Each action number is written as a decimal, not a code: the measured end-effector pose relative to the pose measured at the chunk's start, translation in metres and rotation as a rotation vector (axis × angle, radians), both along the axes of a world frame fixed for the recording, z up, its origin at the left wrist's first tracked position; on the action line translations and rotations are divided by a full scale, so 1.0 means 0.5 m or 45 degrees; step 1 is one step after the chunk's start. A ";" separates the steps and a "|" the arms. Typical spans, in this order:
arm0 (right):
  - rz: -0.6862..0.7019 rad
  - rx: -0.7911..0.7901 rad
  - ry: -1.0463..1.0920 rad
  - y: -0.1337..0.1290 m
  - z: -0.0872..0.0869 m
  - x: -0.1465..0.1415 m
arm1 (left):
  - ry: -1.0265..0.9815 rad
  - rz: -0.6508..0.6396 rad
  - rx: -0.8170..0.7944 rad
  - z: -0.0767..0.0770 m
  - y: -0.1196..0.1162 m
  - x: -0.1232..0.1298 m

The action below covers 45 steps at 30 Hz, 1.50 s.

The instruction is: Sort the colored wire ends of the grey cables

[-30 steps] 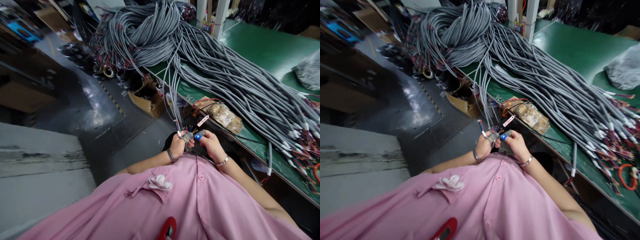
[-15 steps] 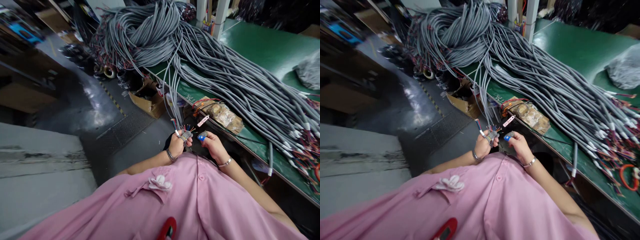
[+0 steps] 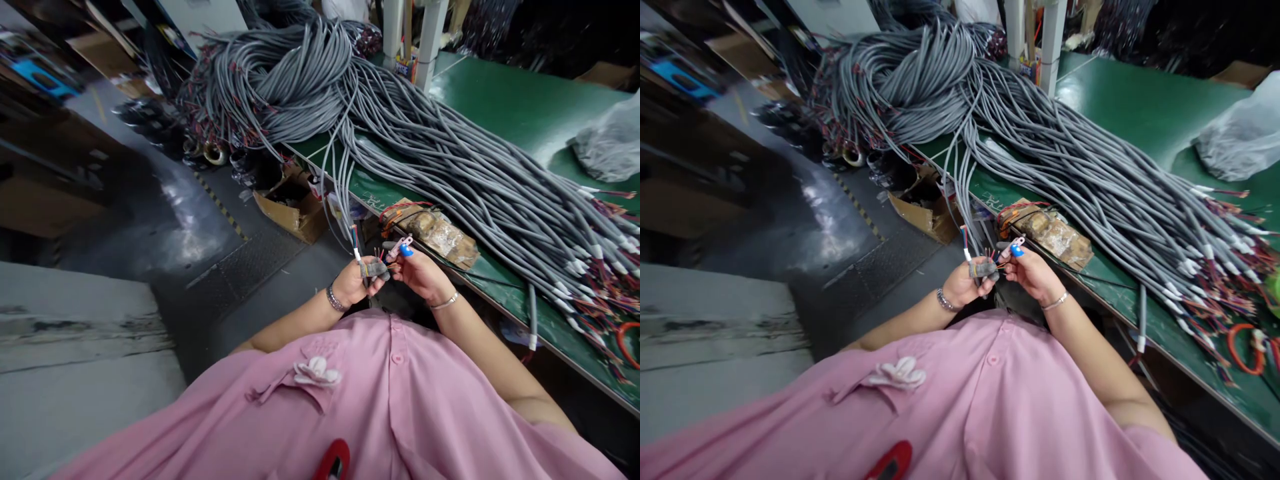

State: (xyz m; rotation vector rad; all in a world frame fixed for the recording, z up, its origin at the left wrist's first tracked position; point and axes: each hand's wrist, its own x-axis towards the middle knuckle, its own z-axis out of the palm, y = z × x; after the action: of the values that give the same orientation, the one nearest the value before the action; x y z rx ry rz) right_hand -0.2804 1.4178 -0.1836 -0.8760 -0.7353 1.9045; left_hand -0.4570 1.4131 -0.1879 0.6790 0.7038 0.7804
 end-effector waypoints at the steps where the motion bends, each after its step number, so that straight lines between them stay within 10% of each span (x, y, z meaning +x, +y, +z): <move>1: -0.068 0.042 -0.057 0.001 -0.002 -0.005 | -0.022 -0.011 -0.008 0.001 0.005 -0.001; 6: -0.553 0.291 -0.495 0.000 -0.032 -0.026 | -0.089 -0.055 -0.063 -0.011 0.017 -0.010; 15: -0.633 0.440 -0.678 0.005 -0.042 -0.021 | -0.131 -0.094 -0.094 -0.017 0.028 -0.012; 25: -0.444 0.022 0.130 0.019 -0.043 -0.039 | -0.096 -0.178 -0.068 -0.027 0.035 -0.009; 45: -0.232 -0.095 0.100 0.005 -0.029 -0.015 | 0.118 -0.009 0.048 -0.027 -0.010 -0.013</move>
State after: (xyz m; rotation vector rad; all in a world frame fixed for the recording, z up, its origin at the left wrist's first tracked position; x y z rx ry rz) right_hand -0.2878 1.4202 -0.1979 -0.8782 -0.5222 1.8018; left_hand -0.4636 1.4079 -0.2012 0.7554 0.7724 0.7610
